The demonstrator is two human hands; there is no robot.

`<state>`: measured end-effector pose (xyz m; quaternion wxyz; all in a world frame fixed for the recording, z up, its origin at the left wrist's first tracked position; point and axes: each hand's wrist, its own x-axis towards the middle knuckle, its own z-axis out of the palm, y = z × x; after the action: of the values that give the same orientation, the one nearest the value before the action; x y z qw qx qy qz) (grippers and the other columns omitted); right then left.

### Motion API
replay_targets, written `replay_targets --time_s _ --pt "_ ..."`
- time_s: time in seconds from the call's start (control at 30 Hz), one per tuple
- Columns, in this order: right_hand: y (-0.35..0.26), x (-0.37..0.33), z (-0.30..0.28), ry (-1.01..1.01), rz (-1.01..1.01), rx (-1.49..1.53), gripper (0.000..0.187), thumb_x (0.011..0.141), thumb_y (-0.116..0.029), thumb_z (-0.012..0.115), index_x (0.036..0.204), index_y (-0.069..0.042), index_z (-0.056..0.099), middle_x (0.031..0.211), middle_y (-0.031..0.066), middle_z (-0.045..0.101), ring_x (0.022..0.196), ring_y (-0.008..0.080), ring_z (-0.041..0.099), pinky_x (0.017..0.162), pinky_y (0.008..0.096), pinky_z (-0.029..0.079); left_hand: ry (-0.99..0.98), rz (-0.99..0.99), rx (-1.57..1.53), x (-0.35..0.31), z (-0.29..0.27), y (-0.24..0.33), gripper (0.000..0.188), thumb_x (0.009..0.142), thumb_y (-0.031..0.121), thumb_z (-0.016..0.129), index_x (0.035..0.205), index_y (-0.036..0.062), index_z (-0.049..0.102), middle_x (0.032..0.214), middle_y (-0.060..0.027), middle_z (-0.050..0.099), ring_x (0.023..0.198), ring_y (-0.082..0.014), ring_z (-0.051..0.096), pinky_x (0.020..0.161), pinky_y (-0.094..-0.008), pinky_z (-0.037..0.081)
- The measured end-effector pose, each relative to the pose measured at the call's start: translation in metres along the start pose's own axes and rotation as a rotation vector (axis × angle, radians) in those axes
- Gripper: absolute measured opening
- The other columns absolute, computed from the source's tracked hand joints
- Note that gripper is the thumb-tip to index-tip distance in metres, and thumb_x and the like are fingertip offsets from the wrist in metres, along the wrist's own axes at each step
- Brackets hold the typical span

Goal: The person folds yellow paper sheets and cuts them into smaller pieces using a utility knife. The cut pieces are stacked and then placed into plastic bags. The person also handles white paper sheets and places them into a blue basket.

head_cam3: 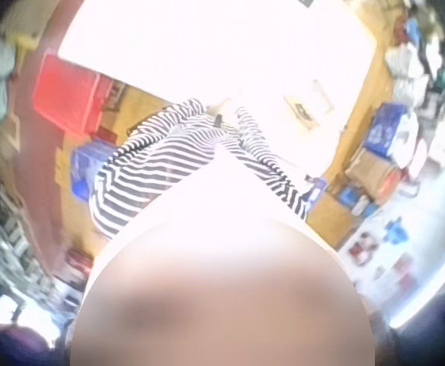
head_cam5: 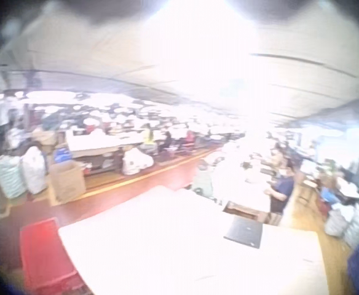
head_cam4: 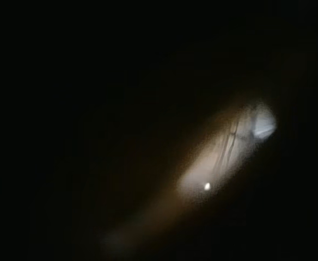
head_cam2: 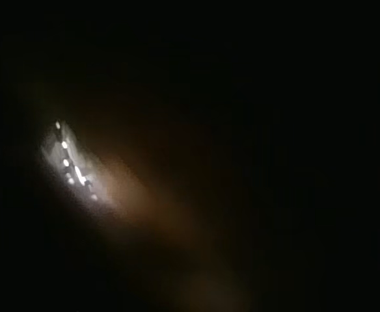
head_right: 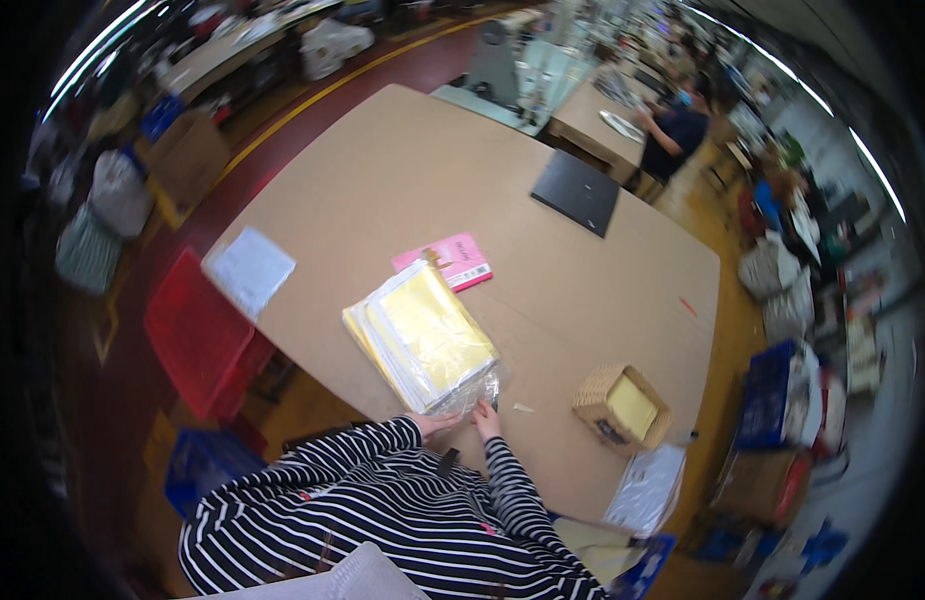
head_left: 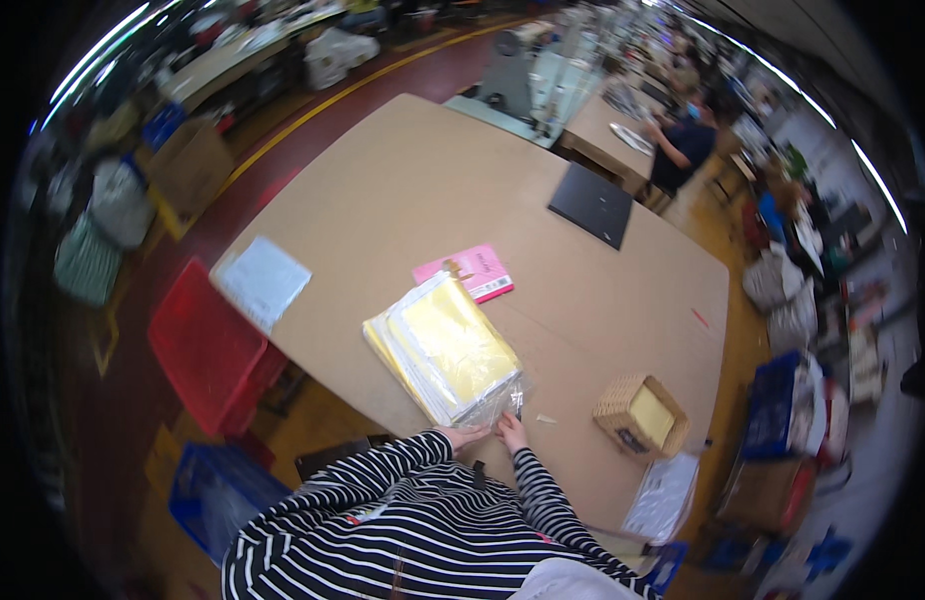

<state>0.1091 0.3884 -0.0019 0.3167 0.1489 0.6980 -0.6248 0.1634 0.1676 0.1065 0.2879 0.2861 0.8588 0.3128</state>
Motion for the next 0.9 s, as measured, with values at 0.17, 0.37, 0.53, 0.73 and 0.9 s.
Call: replay_targets --time_s 0.17,0.37,0.53,0.73,0.9 --pt "0.039 -0.077 -0.046 0.138 0.058 0.315 0.029 0.093 -0.015 0.054 0.121 -0.009 0.055 0.104 0.0059 0.064 0.079 0.0133 0.062 0.068 0.0251 0.05 -0.207 -0.155 0.086 0.015 0.015 -0.005 0.081 0.079 0.013 0.06 0.148 0.0224 0.017 0.153 -0.009 0.02 0.119 -0.0328 0.05 0.095 -0.036 0.047" --pt "0.1 -0.191 -0.067 0.692 -0.006 0.46 0.025 0.093 -0.015 0.053 0.115 -0.006 0.059 0.089 0.0038 0.066 0.072 0.0092 0.06 0.06 0.0212 0.047 -0.204 0.322 0.094 0.042 0.032 0.001 0.05 0.085 0.016 0.055 0.134 0.0179 0.045 0.136 -0.0129 0.047 0.109 -0.0345 0.057 0.09 -0.037 0.049" --pt "0.143 -0.301 -0.06 1.161 0.054 0.798 0.024 0.094 -0.016 0.049 0.113 -0.008 0.06 0.09 0.0034 0.067 0.07 0.0108 0.06 0.064 0.0247 0.048 -0.466 0.304 0.082 0.075 0.055 0.009 0.041 0.087 0.018 0.056 0.128 0.0163 0.053 0.117 -0.0112 0.062 0.097 -0.0277 0.063 0.085 -0.0345 0.051" --pt "0.21 -0.367 -0.064 1.239 0.305 1.057 0.022 0.092 -0.015 0.05 0.11 -0.009 0.06 0.088 0.004 0.068 0.07 0.0115 0.061 0.063 0.0251 0.047 -0.687 0.313 0.224 0.108 0.105 0.038 0.043 0.086 0.014 0.057 0.128 0.0109 0.051 0.113 -0.0113 0.064 0.094 -0.0228 0.064 0.083 -0.0324 0.052" --pt "0.271 -0.377 -0.12 1.24 0.283 1.152 0.023 0.09 -0.015 0.05 0.11 -0.009 0.06 0.087 0.0053 0.068 0.068 0.0122 0.061 0.061 0.0255 0.047 -0.741 0.062 0.258 0.107 0.138 0.086 0.044 0.087 0.01 0.055 0.13 0.0102 0.049 0.111 -0.0109 0.065 0.097 -0.0195 0.064 0.086 -0.029 0.051"
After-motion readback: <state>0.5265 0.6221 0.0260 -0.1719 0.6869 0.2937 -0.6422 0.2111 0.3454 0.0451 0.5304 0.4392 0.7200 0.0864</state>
